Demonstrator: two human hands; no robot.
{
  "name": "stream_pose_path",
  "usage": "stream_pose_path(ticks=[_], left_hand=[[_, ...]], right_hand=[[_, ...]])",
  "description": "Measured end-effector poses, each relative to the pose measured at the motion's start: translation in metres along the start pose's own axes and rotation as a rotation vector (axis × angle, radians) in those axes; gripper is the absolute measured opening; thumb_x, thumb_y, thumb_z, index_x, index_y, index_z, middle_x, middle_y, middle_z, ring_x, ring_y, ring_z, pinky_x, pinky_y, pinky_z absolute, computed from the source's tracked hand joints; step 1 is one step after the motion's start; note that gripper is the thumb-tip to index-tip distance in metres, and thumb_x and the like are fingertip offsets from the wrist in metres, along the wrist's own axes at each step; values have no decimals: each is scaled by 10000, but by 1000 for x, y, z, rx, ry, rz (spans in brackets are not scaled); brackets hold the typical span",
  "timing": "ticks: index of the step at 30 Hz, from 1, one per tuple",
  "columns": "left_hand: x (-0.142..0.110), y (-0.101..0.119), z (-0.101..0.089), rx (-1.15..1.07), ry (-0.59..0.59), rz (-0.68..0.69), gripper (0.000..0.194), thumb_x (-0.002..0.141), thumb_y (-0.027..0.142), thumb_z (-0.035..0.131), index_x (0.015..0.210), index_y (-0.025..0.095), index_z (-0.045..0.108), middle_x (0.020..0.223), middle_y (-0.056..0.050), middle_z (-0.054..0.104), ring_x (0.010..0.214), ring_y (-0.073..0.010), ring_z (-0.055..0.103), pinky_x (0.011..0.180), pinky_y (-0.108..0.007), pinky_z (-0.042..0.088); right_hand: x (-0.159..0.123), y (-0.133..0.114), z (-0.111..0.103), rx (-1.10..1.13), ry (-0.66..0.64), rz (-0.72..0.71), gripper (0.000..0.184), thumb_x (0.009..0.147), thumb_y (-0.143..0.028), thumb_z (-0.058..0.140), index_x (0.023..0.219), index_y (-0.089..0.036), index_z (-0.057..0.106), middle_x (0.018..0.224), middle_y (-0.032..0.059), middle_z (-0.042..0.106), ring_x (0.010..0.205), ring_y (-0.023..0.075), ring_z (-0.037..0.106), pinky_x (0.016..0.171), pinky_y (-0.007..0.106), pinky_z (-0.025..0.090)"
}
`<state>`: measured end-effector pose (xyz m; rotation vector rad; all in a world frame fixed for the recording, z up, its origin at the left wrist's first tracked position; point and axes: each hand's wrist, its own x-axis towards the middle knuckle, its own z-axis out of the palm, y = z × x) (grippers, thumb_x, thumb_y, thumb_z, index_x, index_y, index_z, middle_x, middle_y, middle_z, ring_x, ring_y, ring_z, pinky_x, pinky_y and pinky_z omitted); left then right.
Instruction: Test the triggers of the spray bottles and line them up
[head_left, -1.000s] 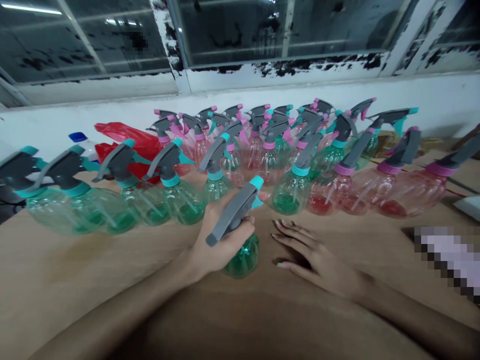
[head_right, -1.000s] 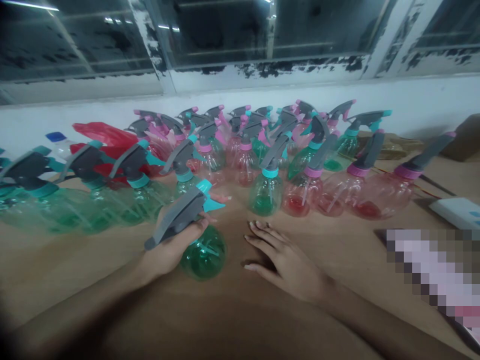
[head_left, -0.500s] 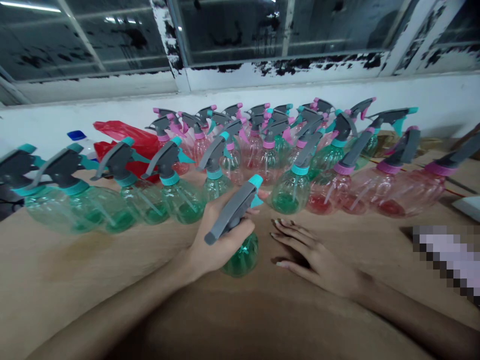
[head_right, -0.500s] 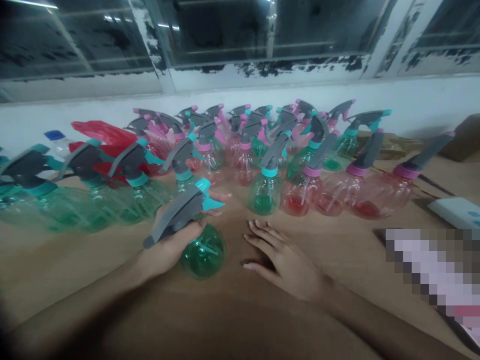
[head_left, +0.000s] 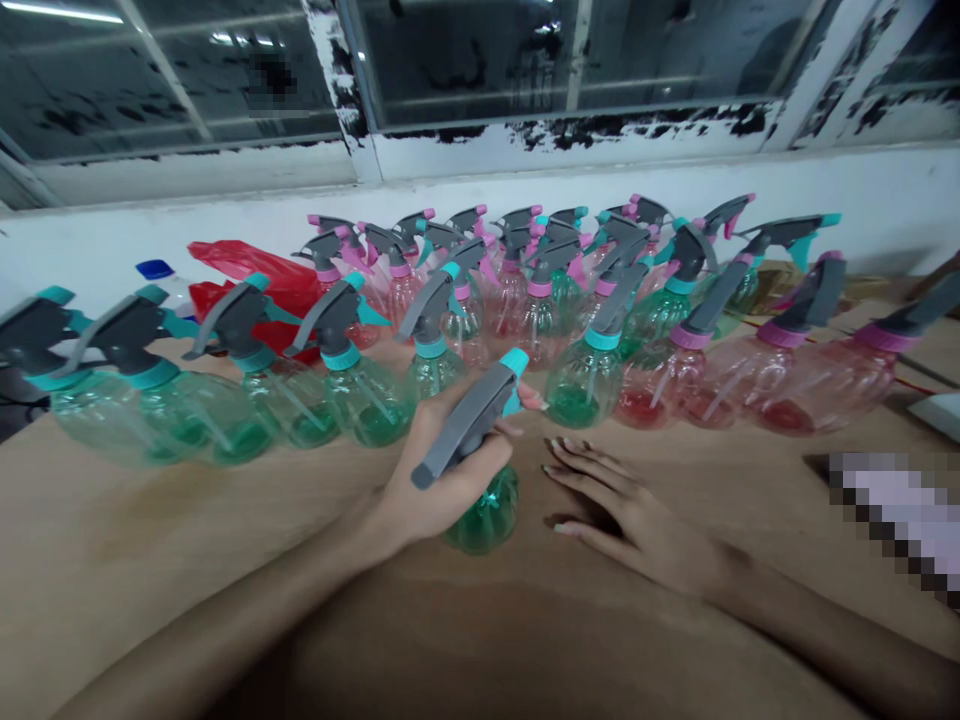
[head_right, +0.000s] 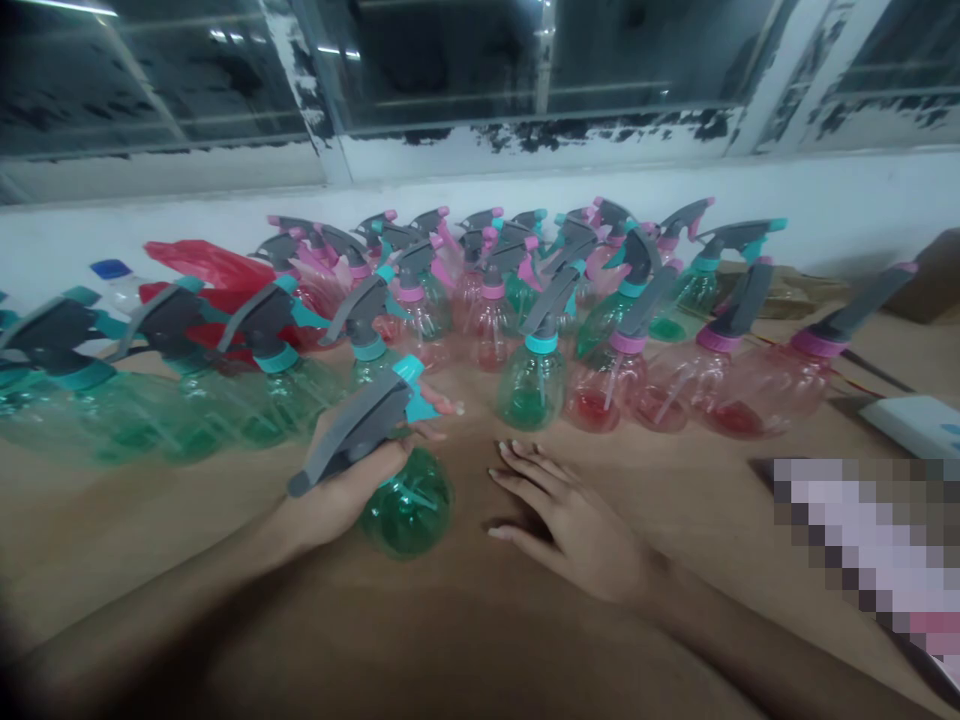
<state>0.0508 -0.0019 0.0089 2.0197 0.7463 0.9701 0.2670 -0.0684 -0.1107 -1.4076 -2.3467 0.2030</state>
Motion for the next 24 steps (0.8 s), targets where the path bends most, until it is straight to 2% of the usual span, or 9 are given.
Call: stream_pose_path(ticks=[4, 9, 15, 21, 24], left_hand=[[-1, 0, -1, 42, 22, 44, 286, 675, 62, 474, 828, 249, 627, 840, 8, 658, 750, -167, 636, 701, -289, 499], [-3, -2, -4, 76, 19, 65, 230, 670, 77, 456, 789, 216, 596, 845, -9, 640, 777, -170, 617, 747, -295, 489], [-4, -2, -2, 190, 64, -1, 246, 659, 119, 464, 828, 240, 596, 671, 31, 578, 579, -150, 559, 572, -273, 467], [-4, -4, 1, 144, 98, -62, 107, 684, 187, 500, 776, 227, 538, 678, 15, 602, 655, -180, 620, 609, -292, 489], [-5, -5, 2, 104, 80, -84, 168, 688, 178, 507, 843, 223, 551, 695, 16, 614, 680, -177, 638, 610, -279, 496]], right_hand=[[0, -1, -1, -1, -3, 5, 518, 883, -454, 464, 1351, -241, 397, 1456, 41, 353, 1345, 223, 286, 1086, 476, 300], [0, -1, -1, 6, 7, 5, 521, 875, -457, 476, 1343, -237, 411, 1452, 42, 362, 1341, 228, 293, 1085, 475, 302], [0, -1, -1, 1, 12, 8, 531, 878, -455, 474, 1354, -234, 396, 1455, 39, 356, 1346, 222, 282, 1093, 468, 291], [0, -1, 1, -3, 6, -3, 529, 880, -458, 469, 1356, -242, 388, 1461, 40, 344, 1346, 223, 283, 1089, 481, 292], [0, 1, 1, -14, 6, 0, 531, 882, -459, 465, 1358, -237, 384, 1464, 39, 338, 1351, 220, 272, 1091, 476, 290]])
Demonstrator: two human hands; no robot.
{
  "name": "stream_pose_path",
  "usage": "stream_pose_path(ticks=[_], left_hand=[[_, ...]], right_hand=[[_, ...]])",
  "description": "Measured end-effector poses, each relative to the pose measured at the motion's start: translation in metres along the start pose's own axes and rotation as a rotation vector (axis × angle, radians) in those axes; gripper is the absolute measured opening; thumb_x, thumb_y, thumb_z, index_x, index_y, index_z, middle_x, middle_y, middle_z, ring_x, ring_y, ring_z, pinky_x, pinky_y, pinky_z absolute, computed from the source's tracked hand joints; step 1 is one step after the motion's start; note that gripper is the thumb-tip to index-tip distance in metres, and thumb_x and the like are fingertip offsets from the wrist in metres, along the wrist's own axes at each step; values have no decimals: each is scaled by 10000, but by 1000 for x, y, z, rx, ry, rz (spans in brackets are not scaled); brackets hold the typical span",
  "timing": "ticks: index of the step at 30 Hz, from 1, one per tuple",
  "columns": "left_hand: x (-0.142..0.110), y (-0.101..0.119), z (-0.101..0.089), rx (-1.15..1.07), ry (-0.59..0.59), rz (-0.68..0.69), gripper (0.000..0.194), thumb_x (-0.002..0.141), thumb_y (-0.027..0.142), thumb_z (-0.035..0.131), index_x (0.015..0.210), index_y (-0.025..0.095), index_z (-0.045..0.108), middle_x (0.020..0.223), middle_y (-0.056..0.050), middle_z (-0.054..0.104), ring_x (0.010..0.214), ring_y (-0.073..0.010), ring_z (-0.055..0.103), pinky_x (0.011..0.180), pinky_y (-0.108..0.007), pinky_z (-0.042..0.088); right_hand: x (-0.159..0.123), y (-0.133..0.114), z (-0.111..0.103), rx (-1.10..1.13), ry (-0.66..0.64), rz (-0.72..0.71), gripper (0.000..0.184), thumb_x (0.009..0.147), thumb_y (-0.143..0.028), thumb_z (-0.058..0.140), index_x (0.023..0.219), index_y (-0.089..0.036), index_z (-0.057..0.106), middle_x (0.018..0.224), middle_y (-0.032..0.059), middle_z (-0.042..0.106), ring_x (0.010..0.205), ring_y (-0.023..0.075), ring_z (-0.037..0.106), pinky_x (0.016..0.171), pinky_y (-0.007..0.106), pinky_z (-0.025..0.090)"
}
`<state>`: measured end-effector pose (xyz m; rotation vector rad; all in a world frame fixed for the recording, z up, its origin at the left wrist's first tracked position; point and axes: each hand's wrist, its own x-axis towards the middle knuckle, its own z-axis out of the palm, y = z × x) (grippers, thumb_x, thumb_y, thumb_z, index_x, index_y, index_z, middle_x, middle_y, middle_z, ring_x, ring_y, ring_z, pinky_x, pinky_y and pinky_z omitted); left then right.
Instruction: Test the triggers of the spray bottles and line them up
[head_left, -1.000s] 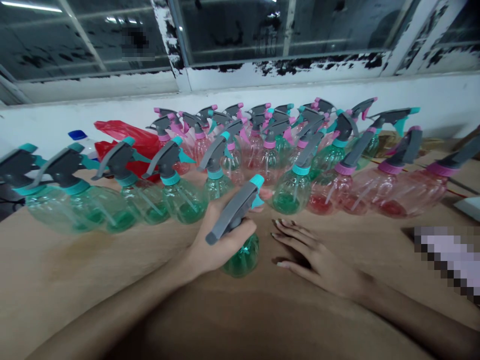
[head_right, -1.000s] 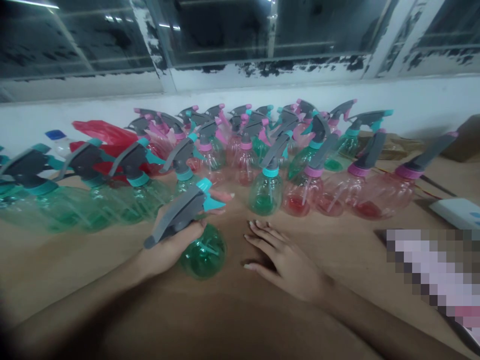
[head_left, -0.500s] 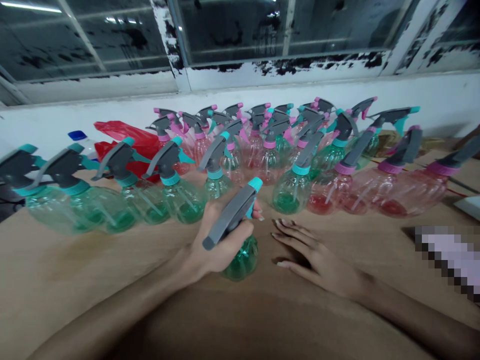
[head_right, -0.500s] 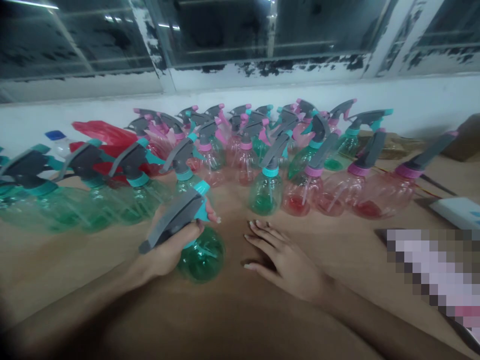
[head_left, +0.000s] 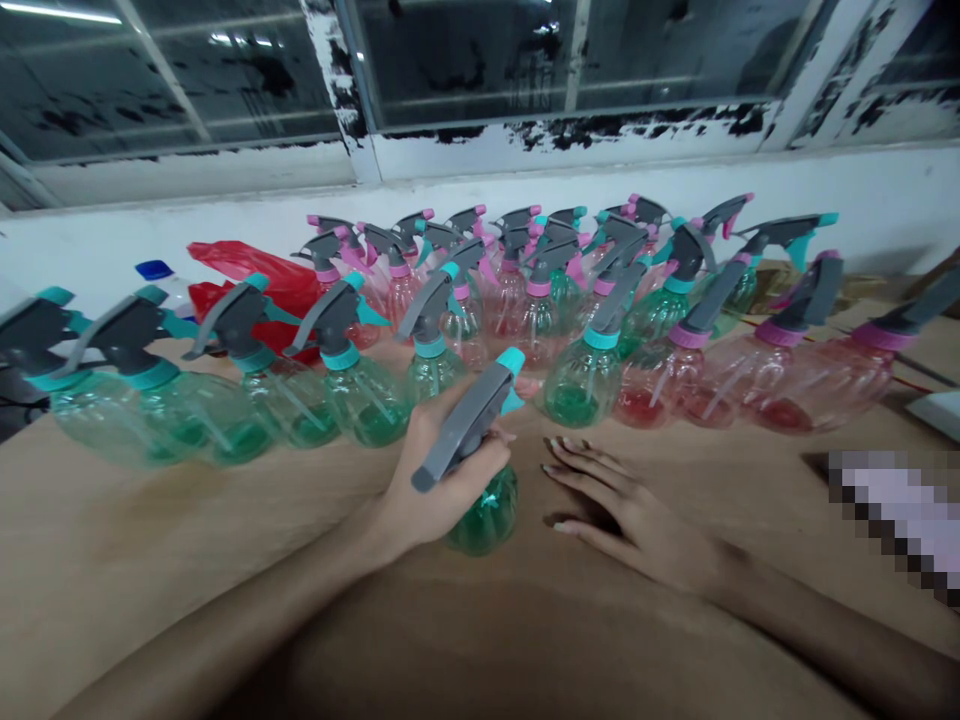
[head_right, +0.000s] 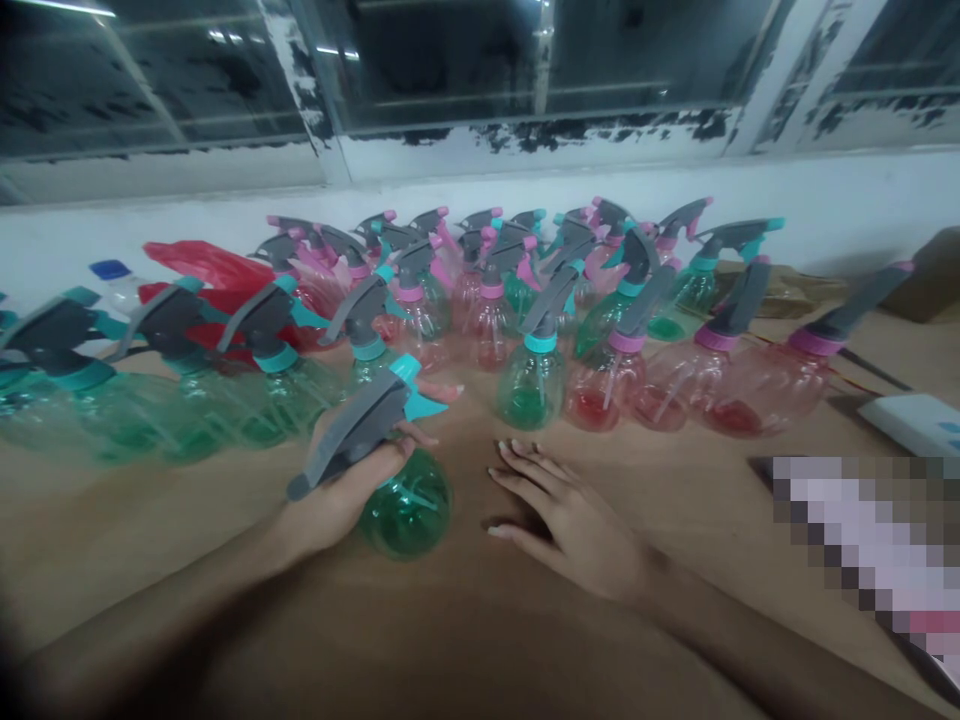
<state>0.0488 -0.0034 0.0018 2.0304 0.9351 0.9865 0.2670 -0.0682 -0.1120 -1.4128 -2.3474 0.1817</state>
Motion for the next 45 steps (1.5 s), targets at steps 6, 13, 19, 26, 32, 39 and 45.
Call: stream_pose_path(ticks=[6, 13, 19, 26, 32, 39, 45], left_hand=[[0, -1, 1, -29, 1, 10, 226, 693, 153, 511, 902, 219, 570, 738, 10, 632, 692, -165, 645, 625, -257, 504], [0, -3, 0, -47, -29, 42, 173, 702, 122, 513, 816, 234, 579, 823, 25, 644, 701, -129, 638, 654, -223, 496], [-1, -1, 0, -5, 2, 32, 153, 696, 131, 512, 786, 243, 563, 728, 37, 614, 674, -143, 635, 623, -238, 493], [0, -1, -1, 5, -8, 0, 151, 686, 159, 520, 802, 238, 577, 721, 22, 631, 659, -155, 631, 598, -248, 495], [0, 1, 0, -18, -22, 16, 139, 683, 124, 502, 739, 234, 566, 833, 17, 651, 710, -146, 635, 663, -255, 504], [-1, 3, 0, 8, -8, -11, 112, 730, 129, 518, 714, 237, 545, 830, 25, 651, 696, -144, 636, 649, -256, 519], [-2, 4, 0, 60, 2, -5, 164, 721, 123, 474, 788, 245, 562, 729, 27, 604, 601, -141, 595, 571, -260, 491]], right_hand=[[0, 0, -1, 16, 5, -7, 532, 879, -447, 476, 1362, -247, 379, 1462, 43, 340, 1345, 231, 285, 1081, 488, 302], [0, 0, 0, 12, 9, -7, 532, 877, -445, 480, 1358, -238, 389, 1462, 48, 340, 1345, 230, 284, 1080, 483, 304], [0, 0, -1, 26, 9, 0, 528, 877, -450, 478, 1357, -251, 387, 1461, 40, 344, 1345, 228, 284, 1082, 483, 302], [1, -2, -2, 30, 11, 3, 534, 872, -457, 484, 1352, -240, 397, 1454, 44, 359, 1343, 223, 290, 1088, 472, 294], [1, -2, -3, 43, 11, 7, 532, 872, -447, 488, 1357, -252, 390, 1453, 42, 360, 1341, 229, 292, 1083, 481, 298], [0, -2, -3, 49, 26, -3, 533, 873, -440, 491, 1362, -258, 381, 1446, 43, 370, 1338, 239, 299, 1076, 494, 307], [0, -3, -3, 15, 2, 7, 528, 882, -451, 469, 1356, -232, 389, 1459, 44, 348, 1345, 220, 284, 1091, 470, 290]])
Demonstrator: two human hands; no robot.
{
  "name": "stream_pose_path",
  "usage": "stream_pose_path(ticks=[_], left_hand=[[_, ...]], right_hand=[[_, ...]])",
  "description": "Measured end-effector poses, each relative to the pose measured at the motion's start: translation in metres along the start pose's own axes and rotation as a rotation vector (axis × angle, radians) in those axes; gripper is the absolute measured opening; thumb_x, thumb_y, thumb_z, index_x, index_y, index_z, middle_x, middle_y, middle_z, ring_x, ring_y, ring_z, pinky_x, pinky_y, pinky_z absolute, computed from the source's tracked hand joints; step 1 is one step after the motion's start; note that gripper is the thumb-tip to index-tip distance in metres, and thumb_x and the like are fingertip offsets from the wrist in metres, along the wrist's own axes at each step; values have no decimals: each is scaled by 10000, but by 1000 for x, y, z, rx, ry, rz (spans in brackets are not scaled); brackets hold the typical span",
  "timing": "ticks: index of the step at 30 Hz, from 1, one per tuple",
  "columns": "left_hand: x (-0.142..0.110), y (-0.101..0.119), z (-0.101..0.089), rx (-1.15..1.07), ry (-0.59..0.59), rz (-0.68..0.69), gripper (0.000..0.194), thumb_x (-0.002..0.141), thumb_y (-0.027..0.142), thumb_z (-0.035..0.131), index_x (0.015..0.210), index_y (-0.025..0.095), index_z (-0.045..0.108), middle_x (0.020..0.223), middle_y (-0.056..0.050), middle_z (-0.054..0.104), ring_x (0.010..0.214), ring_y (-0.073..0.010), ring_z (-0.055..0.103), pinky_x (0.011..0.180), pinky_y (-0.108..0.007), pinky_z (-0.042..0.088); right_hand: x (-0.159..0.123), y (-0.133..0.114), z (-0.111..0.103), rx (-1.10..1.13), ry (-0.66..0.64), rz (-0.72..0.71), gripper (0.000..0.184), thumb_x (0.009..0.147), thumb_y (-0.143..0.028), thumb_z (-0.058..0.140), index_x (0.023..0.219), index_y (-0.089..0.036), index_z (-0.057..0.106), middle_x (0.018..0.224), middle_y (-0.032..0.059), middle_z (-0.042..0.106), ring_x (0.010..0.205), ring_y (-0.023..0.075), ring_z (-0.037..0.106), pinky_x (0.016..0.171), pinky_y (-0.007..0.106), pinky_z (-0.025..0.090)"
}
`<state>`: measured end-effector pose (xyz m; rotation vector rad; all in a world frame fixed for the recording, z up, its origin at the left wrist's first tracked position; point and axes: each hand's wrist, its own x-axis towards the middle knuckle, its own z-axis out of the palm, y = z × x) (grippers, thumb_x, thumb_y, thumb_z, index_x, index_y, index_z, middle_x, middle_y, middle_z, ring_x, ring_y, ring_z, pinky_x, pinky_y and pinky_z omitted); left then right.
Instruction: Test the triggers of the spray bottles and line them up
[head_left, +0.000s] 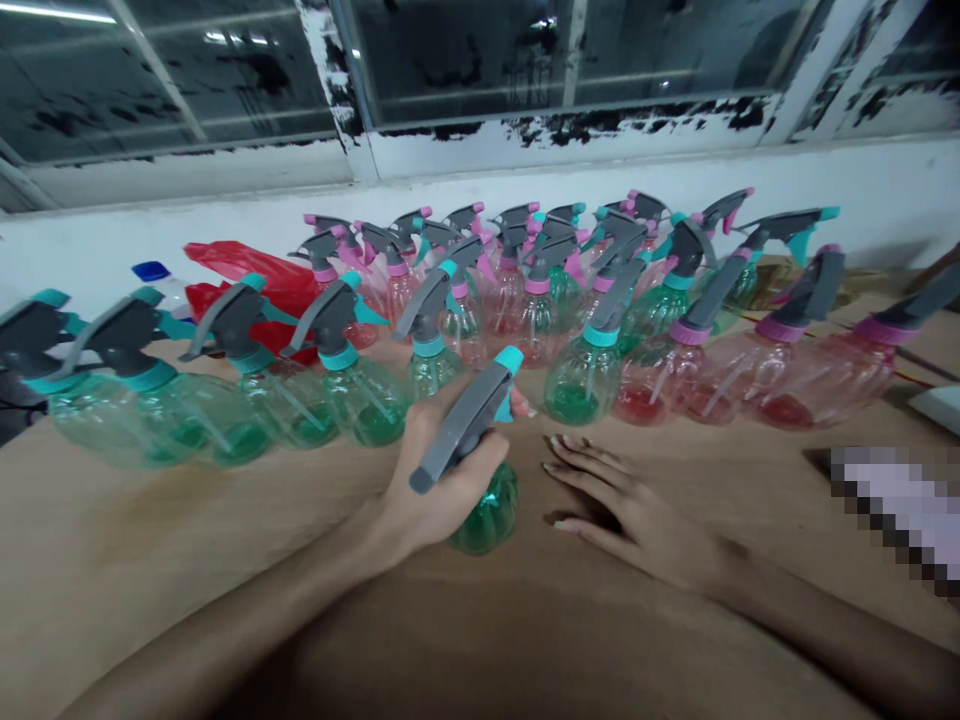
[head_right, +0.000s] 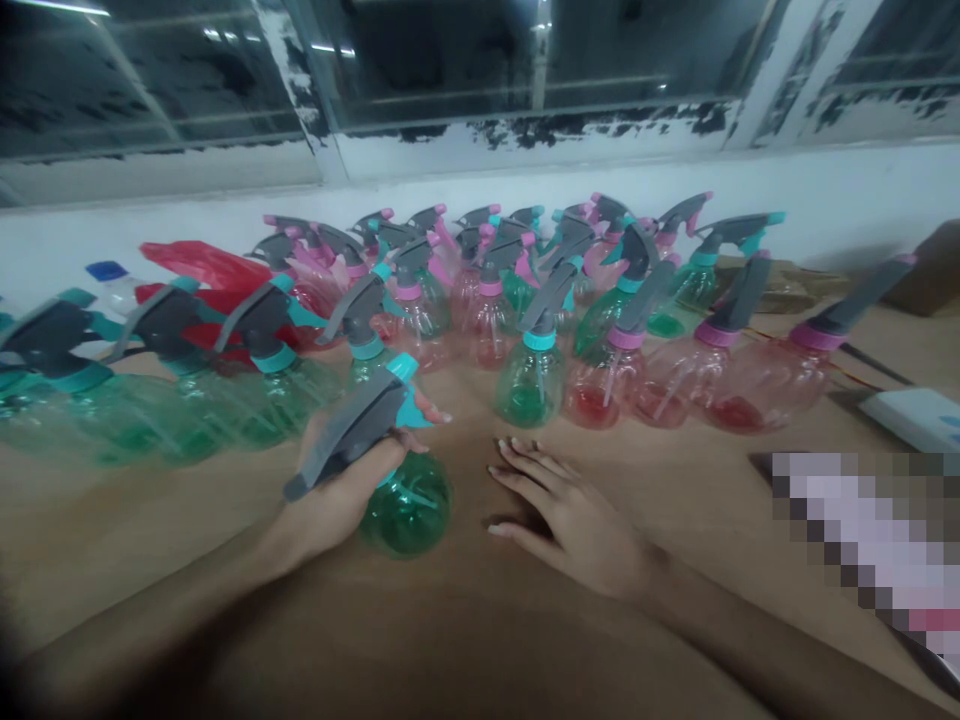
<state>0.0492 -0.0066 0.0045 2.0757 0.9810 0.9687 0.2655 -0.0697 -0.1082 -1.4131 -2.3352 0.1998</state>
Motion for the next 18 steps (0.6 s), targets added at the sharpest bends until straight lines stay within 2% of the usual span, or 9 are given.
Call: stream_pose_path(ticks=[5, 10, 14, 18], left_hand=[[1, -1, -3, -50, -34, 35, 137, 733, 164, 469, 818, 230, 554, 845, -14, 642, 741, -177, 627, 696, -300, 508], [2, -1, -3, -7, -41, 13, 108, 719, 177, 478, 789, 236, 534, 758, 4, 612, 625, -158, 601, 635, -297, 495], [1, -1, -1, 43, 21, 10, 53, 708, 200, 481, 739, 243, 489, 671, 22, 589, 634, -178, 611, 588, -297, 475], [1, -2, 0, 53, 25, 11, 30, 715, 216, 484, 712, 242, 472, 651, 25, 591, 626, -174, 620, 565, -289, 474]], right_hand=[[0, 0, -1, 8, -3, 4, 530, 882, -448, 470, 1360, -236, 385, 1459, 46, 348, 1347, 224, 280, 1091, 477, 287], [0, 0, -1, 38, 12, -3, 534, 870, -448, 491, 1360, -265, 383, 1454, 44, 356, 1336, 241, 303, 1072, 499, 312], [0, 1, 0, 24, 12, -11, 531, 875, -443, 484, 1362, -257, 380, 1456, 41, 354, 1343, 234, 289, 1081, 493, 301], [0, 1, 0, 35, 29, -14, 531, 870, -435, 496, 1362, -272, 380, 1449, 40, 365, 1334, 243, 307, 1068, 503, 317]])
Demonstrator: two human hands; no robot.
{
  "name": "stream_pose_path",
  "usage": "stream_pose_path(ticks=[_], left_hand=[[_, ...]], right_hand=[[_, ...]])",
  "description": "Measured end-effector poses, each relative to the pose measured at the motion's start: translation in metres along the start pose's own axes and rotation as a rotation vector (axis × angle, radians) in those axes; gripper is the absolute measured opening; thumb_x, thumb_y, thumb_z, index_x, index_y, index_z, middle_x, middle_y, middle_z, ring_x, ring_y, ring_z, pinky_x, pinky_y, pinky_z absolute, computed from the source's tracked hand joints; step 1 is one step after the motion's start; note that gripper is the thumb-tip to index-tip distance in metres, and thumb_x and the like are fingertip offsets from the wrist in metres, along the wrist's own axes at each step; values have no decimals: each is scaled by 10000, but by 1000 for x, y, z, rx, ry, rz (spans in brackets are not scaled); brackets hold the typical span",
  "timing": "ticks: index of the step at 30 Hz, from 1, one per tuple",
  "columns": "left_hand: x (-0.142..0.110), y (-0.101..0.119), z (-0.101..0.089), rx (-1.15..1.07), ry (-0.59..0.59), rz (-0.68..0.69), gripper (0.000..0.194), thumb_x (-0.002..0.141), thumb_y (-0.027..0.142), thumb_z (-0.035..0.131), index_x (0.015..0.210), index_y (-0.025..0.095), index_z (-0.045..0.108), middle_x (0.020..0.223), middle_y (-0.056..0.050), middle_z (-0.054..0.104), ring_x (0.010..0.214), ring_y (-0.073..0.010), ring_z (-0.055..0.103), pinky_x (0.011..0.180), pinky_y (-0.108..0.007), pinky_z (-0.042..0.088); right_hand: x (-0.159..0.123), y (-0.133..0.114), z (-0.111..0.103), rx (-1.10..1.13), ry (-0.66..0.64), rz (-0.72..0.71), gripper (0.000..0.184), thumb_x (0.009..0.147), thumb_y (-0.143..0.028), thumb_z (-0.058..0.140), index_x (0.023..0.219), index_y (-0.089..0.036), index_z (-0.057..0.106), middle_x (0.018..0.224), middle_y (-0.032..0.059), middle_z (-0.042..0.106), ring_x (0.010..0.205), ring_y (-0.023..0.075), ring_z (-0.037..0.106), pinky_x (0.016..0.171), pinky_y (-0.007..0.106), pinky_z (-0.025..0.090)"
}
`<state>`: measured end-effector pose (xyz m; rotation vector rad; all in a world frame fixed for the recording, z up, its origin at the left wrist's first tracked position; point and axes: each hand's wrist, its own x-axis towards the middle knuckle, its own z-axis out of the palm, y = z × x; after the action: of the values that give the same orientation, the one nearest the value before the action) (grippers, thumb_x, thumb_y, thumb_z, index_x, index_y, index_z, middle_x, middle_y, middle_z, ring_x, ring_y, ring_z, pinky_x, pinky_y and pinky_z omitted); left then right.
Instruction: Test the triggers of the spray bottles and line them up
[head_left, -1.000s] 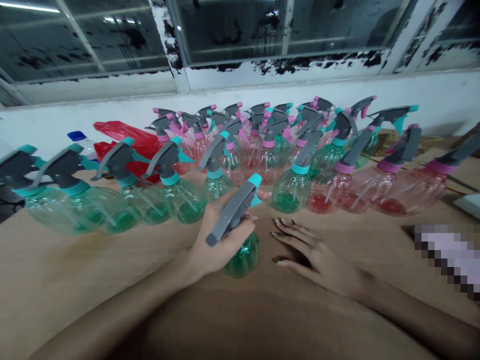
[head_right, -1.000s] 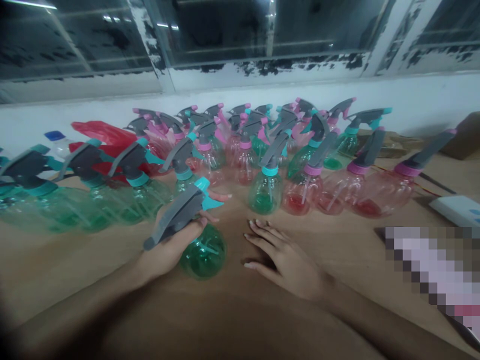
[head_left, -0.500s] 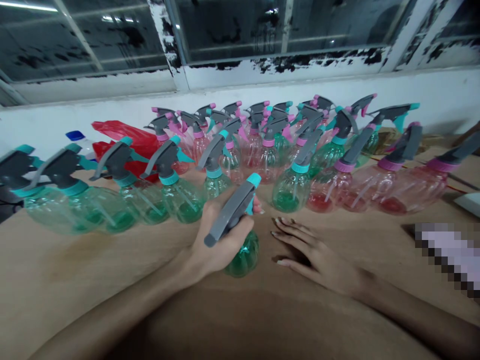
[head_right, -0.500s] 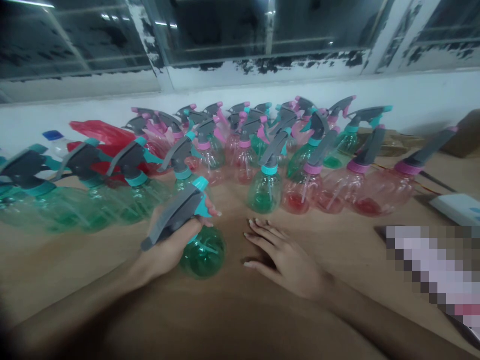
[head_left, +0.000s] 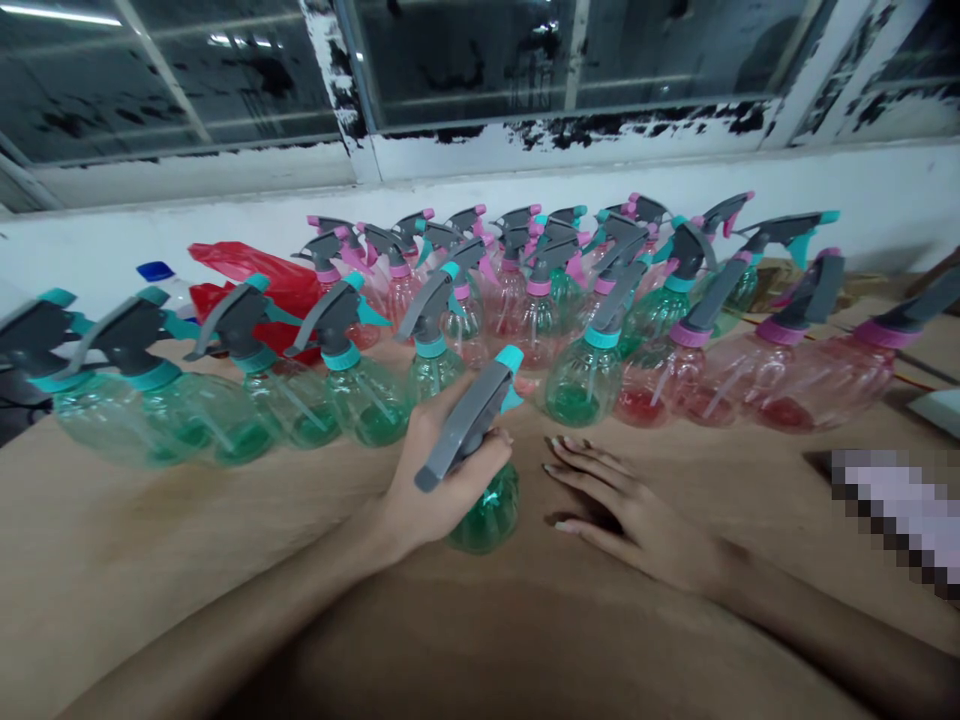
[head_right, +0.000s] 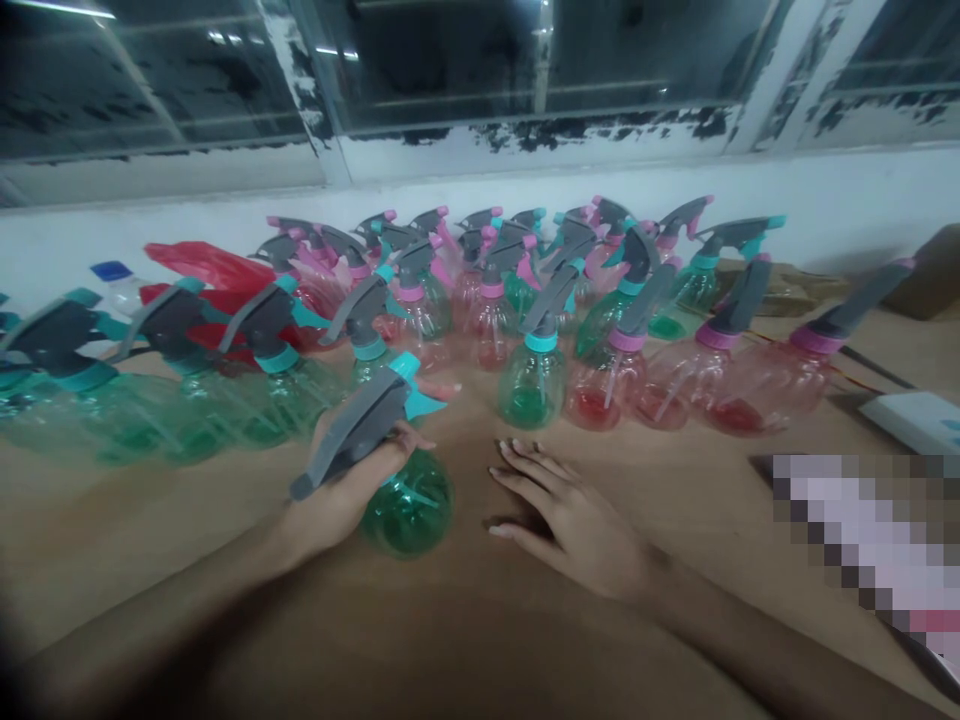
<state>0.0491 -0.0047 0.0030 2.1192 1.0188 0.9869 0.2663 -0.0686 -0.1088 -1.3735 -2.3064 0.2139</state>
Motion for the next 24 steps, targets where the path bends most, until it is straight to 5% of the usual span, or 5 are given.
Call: stream_pose_path(ticks=[10, 24], left_hand=[[1, 3, 0, -48, -8, 2, 182, 703, 207, 496, 867, 247, 566, 728, 13, 602, 614, -156, 583, 579, -273, 486], [0, 0, 0, -59, -30, 34, 97, 748, 160, 487, 752, 251, 522, 730, 27, 559, 601, -137, 537, 575, -252, 457]], right_hand=[[0, -1, -1, -19, -24, 10, 530, 875, -450, 482, 1357, -250, 387, 1457, 43, 351, 1342, 233, 290, 1077, 491, 308], [0, 0, 1, -18, -17, 7, 528, 877, -445, 481, 1358, -249, 386, 1451, 49, 362, 1339, 232, 297, 1081, 495, 299]])
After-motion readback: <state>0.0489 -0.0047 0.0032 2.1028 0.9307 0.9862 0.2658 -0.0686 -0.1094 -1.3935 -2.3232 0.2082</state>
